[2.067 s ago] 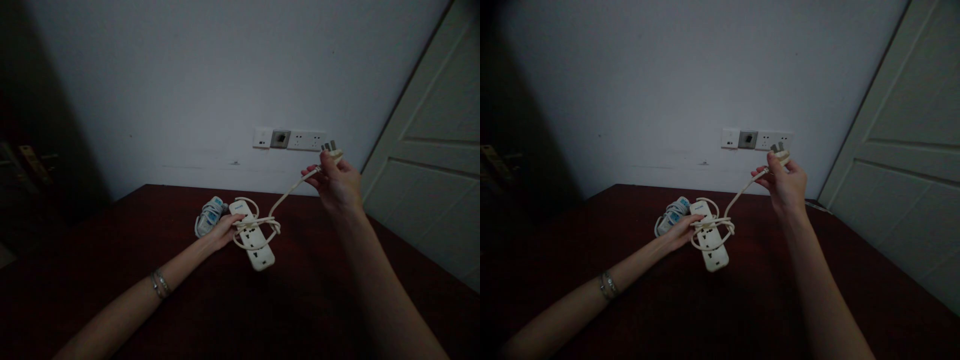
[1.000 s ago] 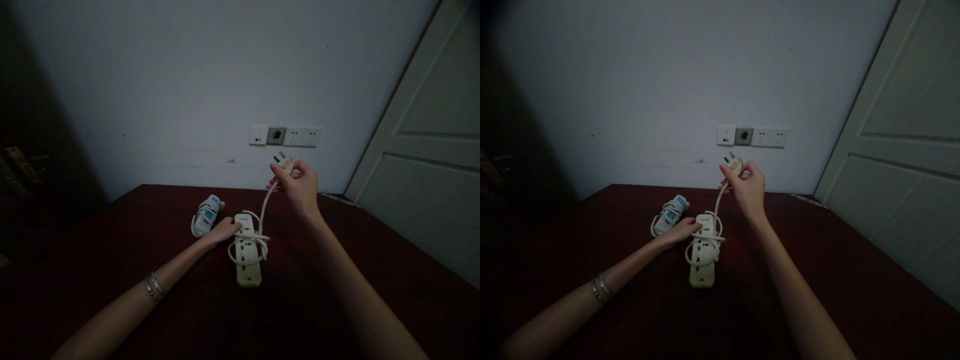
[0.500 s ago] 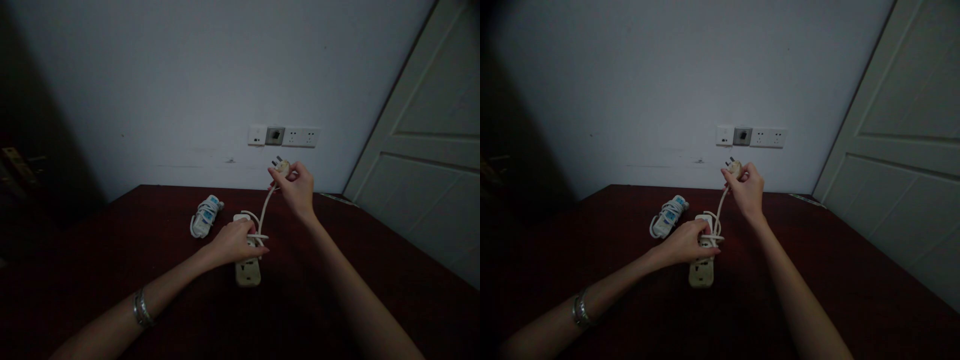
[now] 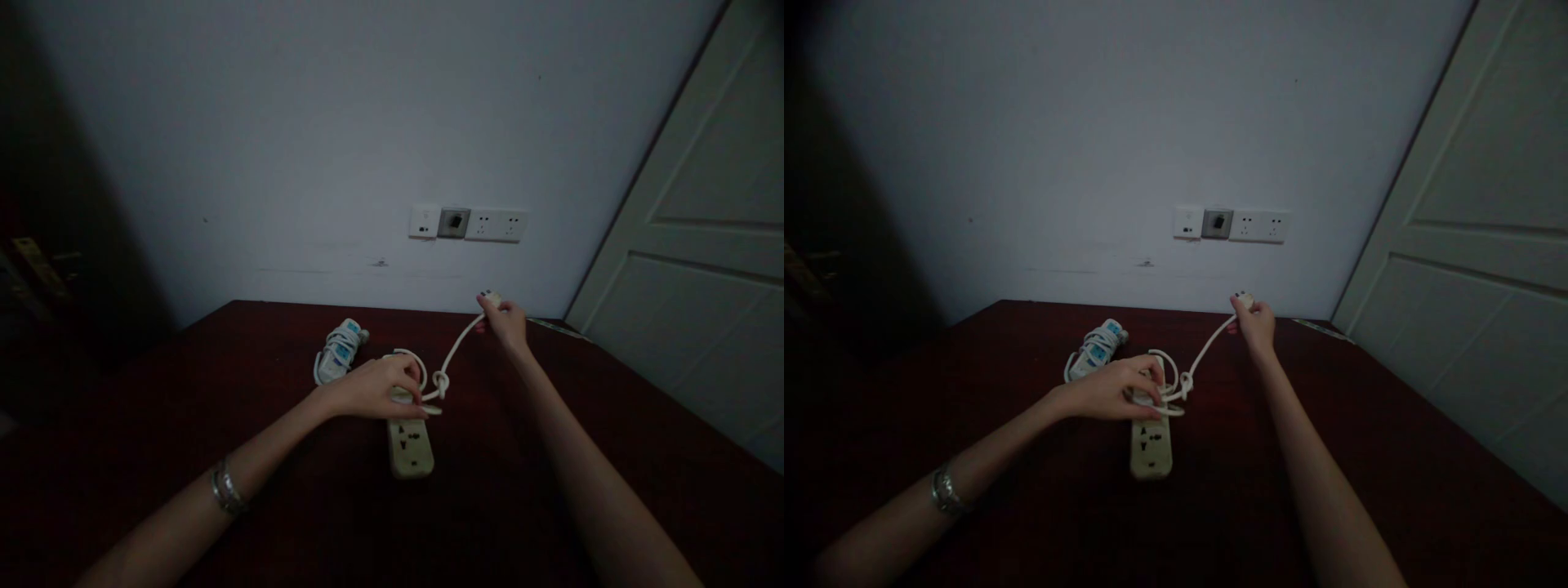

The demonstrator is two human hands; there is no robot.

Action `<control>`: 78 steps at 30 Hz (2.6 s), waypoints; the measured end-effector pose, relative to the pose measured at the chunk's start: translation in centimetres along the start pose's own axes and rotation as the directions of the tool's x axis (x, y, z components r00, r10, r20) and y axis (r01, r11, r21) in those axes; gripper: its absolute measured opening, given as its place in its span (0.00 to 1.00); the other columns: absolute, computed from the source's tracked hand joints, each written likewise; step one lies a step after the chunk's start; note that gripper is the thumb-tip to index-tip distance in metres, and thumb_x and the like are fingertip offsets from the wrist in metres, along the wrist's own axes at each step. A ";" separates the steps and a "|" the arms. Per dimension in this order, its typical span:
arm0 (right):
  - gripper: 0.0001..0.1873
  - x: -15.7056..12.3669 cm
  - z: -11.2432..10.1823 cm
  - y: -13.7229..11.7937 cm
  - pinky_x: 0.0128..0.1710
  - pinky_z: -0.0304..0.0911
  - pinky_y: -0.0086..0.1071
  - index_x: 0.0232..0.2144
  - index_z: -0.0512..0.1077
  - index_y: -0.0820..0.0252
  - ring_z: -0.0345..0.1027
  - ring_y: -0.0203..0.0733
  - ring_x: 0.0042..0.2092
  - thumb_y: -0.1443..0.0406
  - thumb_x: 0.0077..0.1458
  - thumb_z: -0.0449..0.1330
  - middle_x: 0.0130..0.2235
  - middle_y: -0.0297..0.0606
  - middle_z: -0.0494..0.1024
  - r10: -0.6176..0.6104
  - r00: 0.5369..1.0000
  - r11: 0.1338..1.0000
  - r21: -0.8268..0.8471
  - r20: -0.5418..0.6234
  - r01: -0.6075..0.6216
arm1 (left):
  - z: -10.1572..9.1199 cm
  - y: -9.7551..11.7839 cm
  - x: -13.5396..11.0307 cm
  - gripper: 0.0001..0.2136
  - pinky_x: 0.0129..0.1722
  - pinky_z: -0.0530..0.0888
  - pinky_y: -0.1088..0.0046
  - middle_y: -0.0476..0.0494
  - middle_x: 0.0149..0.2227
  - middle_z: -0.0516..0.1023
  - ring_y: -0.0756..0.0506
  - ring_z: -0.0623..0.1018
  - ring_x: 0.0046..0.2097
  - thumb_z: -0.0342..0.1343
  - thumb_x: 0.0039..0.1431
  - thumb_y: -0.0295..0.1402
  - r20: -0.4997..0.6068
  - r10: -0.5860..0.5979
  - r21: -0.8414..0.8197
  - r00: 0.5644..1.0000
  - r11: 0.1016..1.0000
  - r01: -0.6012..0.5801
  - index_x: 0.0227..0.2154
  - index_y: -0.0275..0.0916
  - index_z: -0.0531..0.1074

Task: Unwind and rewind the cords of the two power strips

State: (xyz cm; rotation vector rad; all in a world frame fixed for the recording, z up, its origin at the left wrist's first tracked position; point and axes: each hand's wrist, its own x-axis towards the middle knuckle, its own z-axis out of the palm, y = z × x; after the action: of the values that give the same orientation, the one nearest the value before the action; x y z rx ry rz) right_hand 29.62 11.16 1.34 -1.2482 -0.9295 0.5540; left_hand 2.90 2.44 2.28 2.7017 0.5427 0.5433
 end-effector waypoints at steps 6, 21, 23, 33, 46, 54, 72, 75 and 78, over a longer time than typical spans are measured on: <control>0.15 0.4 -0.2 -1.3 0.12 0.63 0.25 0.26 0.58 0.58 0.61 0.31 0.13 0.60 0.47 0.62 0.16 0.26 0.67 0.041 0.998 0.973 0.230 -0.038 -0.032 | 1.2 -5.3 -0.2 0.12 0.21 0.67 0.75 0.46 0.20 0.71 0.49 0.71 0.21 0.49 0.55 0.39 -0.203 -0.639 -0.342 0.742 0.757 0.557 0.29 0.34 0.70; 0.17 -3.0 1.2 -5.7 0.18 0.61 0.21 0.27 0.61 0.58 0.62 0.28 0.17 0.54 0.47 0.62 0.18 0.27 0.68 0.052 0.994 0.865 0.492 0.094 -0.092 | 4.4 -7.5 -0.2 0.15 0.25 0.70 0.74 0.42 0.27 0.77 0.46 0.75 0.27 0.64 0.37 0.40 0.093 -0.784 -0.708 0.614 0.382 0.594 0.26 0.34 0.74; 0.16 -2.5 0.1 -6.6 0.17 0.59 0.20 0.26 0.62 0.59 0.60 0.27 0.17 0.55 0.48 0.61 0.18 0.26 0.66 0.028 0.998 0.819 0.570 0.058 -0.056 | 3.9 -7.0 0.2 0.14 0.30 0.70 0.74 0.43 0.31 0.77 0.47 0.75 0.31 0.63 0.39 0.36 -0.034 -0.769 -0.765 0.638 0.431 0.478 0.30 0.35 0.72; 0.19 -5.1 -5.5 -14.8 0.15 0.56 0.18 0.19 0.60 0.58 0.50 0.26 0.16 0.56 0.59 0.49 0.15 0.25 0.54 -0.088 0.993 0.579 0.815 0.080 -0.014 | -0.7 -4.7 2.3 0.19 0.34 0.67 0.72 0.49 0.30 0.72 0.48 0.72 0.33 0.59 0.43 0.32 -0.676 -0.482 -0.322 0.558 0.873 0.365 0.40 0.39 0.63; 0.13 -9.1 -0.2 -9.2 0.11 0.52 0.21 0.30 0.74 0.64 0.60 0.31 0.20 0.61 0.41 0.65 0.21 0.35 0.70 0.040 0.825 0.996 -0.087 0.563 0.011 | -4.3 -8.6 6.0 0.20 0.35 0.71 0.73 0.47 0.33 0.74 0.48 0.73 0.34 0.64 0.35 0.30 -0.592 -0.596 -0.739 0.543 0.670 -0.069 0.36 0.35 0.68; 0.09 -11.8 1.9 -6.0 0.14 0.59 0.23 0.26 0.67 0.61 0.54 0.29 0.21 0.60 0.51 0.55 0.22 0.30 0.64 0.118 0.361 0.943 -0.219 0.925 0.252 | -4.4 -7.4 6.9 0.19 0.37 0.71 0.72 0.49 0.31 0.73 0.49 0.73 0.33 0.63 0.34 0.28 -0.633 -0.591 -0.754 0.501 0.616 -0.226 0.34 0.36 0.67; 0.23 -15.0 7.5 -2.7 0.48 0.61 0.38 0.40 0.68 0.57 0.66 0.43 0.49 0.61 0.39 0.67 0.48 0.41 0.72 0.016 0.483 0.823 0.263 0.875 -0.503 | -3.9 -5.5 8.3 0.17 0.34 0.72 0.72 0.49 0.30 0.73 0.50 0.74 0.30 0.62 0.37 0.27 -0.509 -0.794 -0.851 0.331 0.409 -0.329 0.33 0.37 0.66; 0.18 -15.1 7.7 -3.6 0.43 0.66 0.38 0.38 0.66 0.59 0.72 0.42 0.42 0.60 0.45 0.64 0.40 0.41 0.76 0.038 0.487 0.704 0.323 0.872 -0.633 | -3.5 -5.8 8.4 0.17 0.33 0.71 0.72 0.50 0.29 0.72 0.50 0.73 0.30 0.62 0.37 0.27 -0.556 -0.782 -0.827 0.281 0.485 -0.284 0.32 0.37 0.66; 0.17 -15.2 7.3 -5.1 0.34 0.69 0.35 0.37 0.65 0.61 0.74 0.41 0.34 0.54 0.54 0.55 0.34 0.43 0.77 0.173 0.482 0.687 0.246 0.859 -0.684 | -3.2 -5.8 8.1 0.17 0.35 0.70 0.74 0.51 0.30 0.72 0.50 0.73 0.32 0.62 0.37 0.28 -0.671 -0.675 -0.742 0.309 0.620 -0.255 0.33 0.37 0.66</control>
State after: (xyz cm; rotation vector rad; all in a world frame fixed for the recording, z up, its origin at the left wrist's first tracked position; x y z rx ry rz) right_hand 14.74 1.72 2.13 -0.6197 -1.0051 1.8207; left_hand 6.70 11.72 5.26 1.1441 0.7296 1.8149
